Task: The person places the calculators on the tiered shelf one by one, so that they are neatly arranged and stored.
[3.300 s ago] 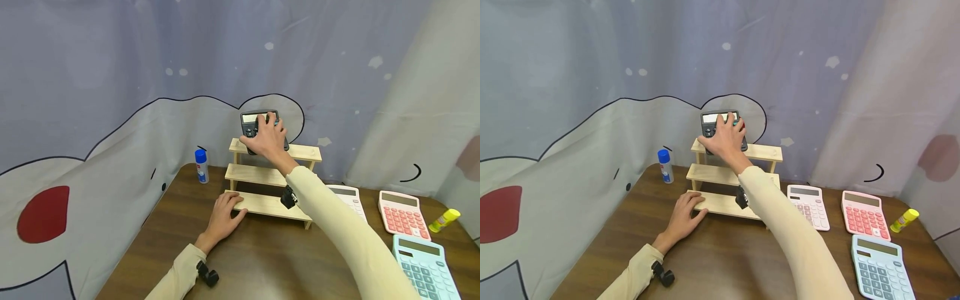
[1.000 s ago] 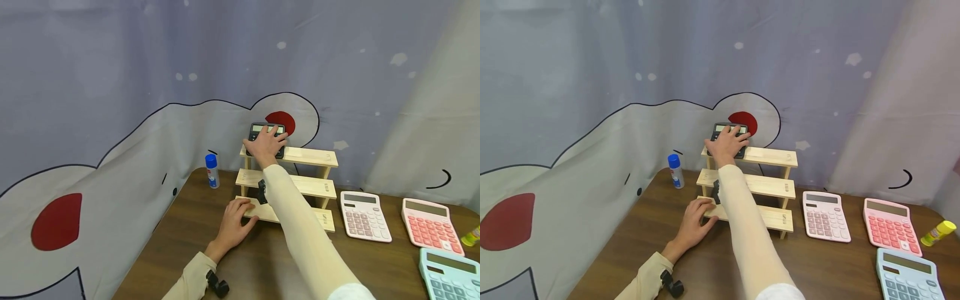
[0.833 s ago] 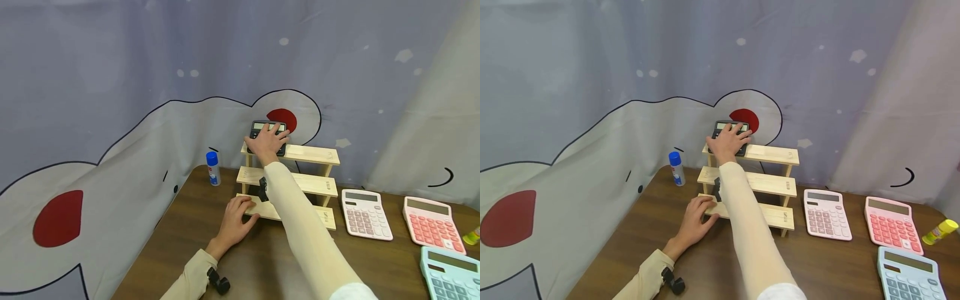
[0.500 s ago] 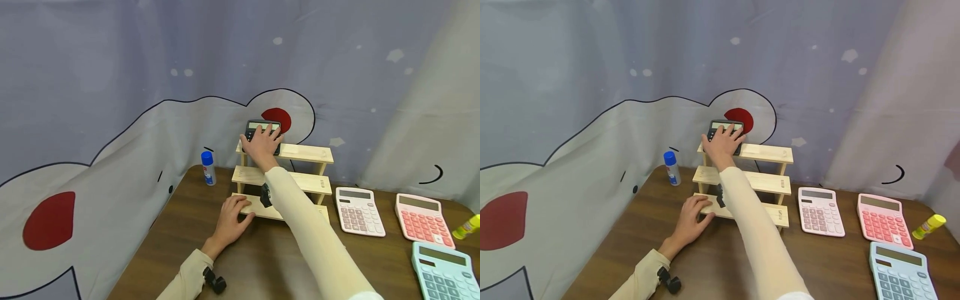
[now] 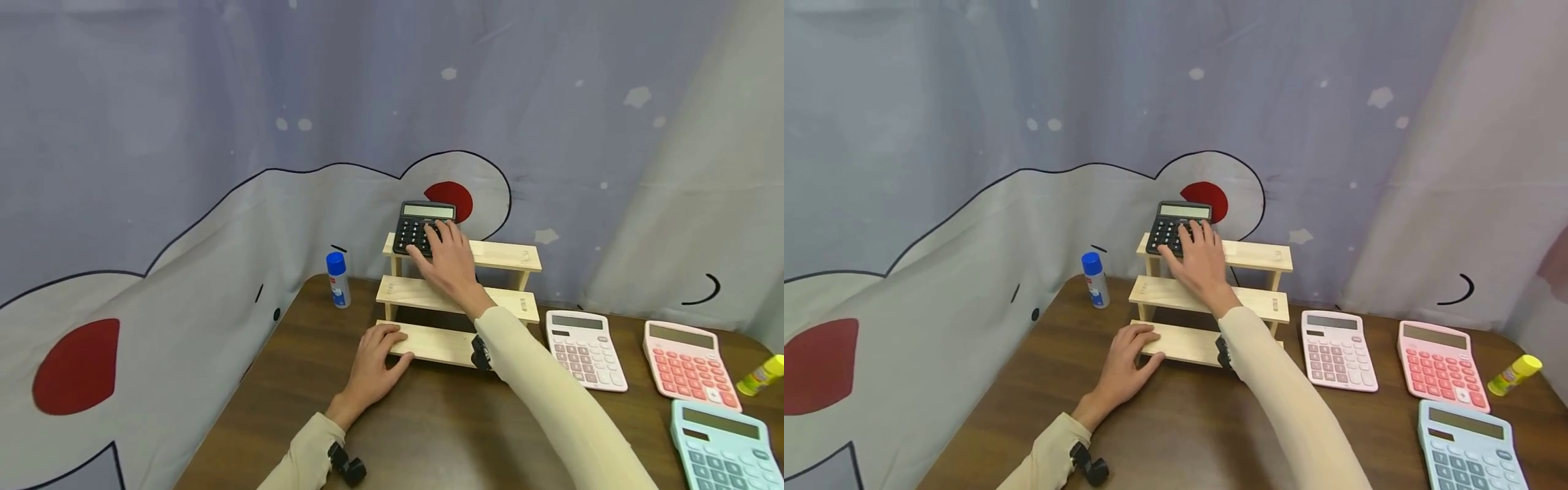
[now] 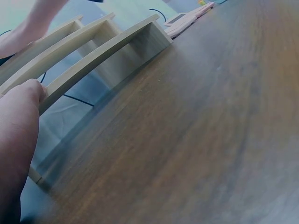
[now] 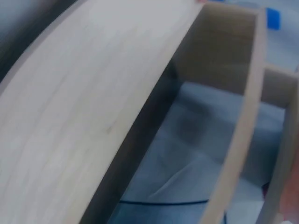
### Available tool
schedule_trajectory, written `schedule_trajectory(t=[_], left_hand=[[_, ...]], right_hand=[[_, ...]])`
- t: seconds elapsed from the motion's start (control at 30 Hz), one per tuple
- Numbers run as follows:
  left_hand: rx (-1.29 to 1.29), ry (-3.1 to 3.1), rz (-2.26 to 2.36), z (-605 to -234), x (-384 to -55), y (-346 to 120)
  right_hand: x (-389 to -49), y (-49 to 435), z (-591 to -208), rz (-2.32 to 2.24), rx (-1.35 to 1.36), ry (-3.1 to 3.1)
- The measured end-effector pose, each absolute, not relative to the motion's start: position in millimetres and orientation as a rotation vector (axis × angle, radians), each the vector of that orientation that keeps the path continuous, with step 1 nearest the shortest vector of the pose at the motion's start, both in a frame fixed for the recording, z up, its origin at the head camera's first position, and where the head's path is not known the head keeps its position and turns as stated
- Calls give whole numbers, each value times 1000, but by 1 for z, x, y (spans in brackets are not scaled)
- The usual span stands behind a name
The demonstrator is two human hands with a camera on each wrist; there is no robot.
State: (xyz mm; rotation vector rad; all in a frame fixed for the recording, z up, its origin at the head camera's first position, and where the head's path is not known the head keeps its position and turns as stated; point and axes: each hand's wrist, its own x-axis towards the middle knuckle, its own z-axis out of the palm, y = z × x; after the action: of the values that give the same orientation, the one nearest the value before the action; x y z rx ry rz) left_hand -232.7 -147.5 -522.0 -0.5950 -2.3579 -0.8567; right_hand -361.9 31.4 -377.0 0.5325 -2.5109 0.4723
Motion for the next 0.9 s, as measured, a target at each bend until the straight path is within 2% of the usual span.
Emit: schedule_trajectory(t=[0.2,0.4,0.9], left_hand=[[-593,-2359,-858,-522,-228,-148],[-604,-2336,-850,-523,-219,-150],[-604,-2333,-834,-523,-213,-156]], right_hand=[[-366,44,-396,350,653,-2323],[-365,44,-414,269,658,-2086],[-356,36,-414,332,643,-2030]])
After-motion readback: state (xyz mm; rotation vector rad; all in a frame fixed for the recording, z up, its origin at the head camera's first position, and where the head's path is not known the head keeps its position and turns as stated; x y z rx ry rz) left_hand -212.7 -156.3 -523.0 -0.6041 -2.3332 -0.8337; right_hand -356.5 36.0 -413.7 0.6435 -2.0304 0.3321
